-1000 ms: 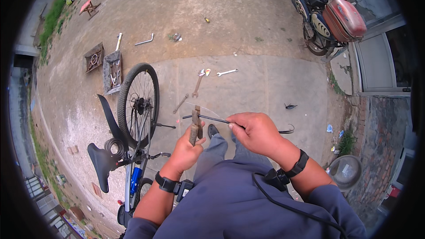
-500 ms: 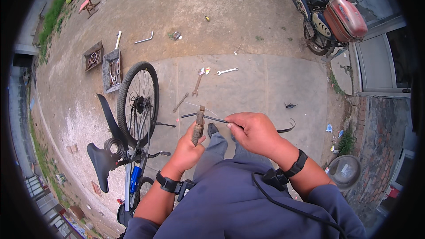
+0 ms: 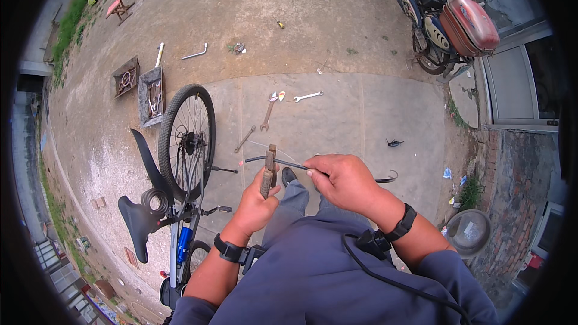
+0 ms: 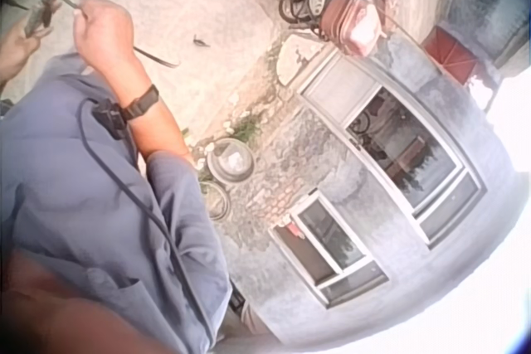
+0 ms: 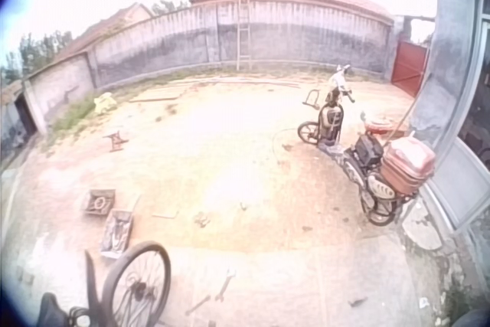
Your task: The person cuts a bicycle brake cable with pliers, then threads the cable through the handlebar and front fork of a bicycle. They attach the cable to the brake lever and adjust the tension.
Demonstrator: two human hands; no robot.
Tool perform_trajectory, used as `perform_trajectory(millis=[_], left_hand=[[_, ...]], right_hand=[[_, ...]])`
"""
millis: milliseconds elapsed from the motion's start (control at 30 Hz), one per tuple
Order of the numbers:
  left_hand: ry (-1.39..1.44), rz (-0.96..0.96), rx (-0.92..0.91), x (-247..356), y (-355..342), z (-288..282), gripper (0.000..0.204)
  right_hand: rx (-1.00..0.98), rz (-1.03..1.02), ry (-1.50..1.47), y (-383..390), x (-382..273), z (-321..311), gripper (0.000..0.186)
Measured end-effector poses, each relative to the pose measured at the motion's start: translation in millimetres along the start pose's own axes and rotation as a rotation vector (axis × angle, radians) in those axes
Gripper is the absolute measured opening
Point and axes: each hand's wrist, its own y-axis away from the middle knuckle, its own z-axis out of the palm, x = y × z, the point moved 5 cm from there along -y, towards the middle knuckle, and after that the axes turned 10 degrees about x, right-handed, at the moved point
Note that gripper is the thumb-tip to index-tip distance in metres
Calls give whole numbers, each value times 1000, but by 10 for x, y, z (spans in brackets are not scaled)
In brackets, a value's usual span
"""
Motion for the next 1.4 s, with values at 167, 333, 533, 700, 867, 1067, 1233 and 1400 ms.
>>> perform_trajectory(millis=[167, 333, 533, 700, 867, 1067, 1233, 1400], left_hand=[[-251, 113, 11, -7, -14, -45, 64], [-247, 168, 71, 58, 8, -36, 46], [-252, 152, 100, 42, 15, -27, 33], [-204, 115, 126, 12, 16, 16, 29], [-144, 132, 128, -10, -3, 30, 25], [-303, 237, 202, 125, 41, 15, 17], [-291, 239, 252, 108, 38, -2, 14], [-300, 208, 281, 62, -11, 0, 14]], right_hand=[[-17, 5, 0, 8, 11, 6, 18], [-10, -9, -8, 13, 27, 3, 18], [-24, 3, -2, 10, 7, -10, 18], [-22, 8, 0, 20, 43, 2, 18], [-65, 56, 2, 16, 52, 10, 20], [-62, 53, -16, 6, 37, 24, 21], [-73, 56, -13, -9, 38, 50, 20], [-78, 121, 0, -9, 83, 91, 22]])
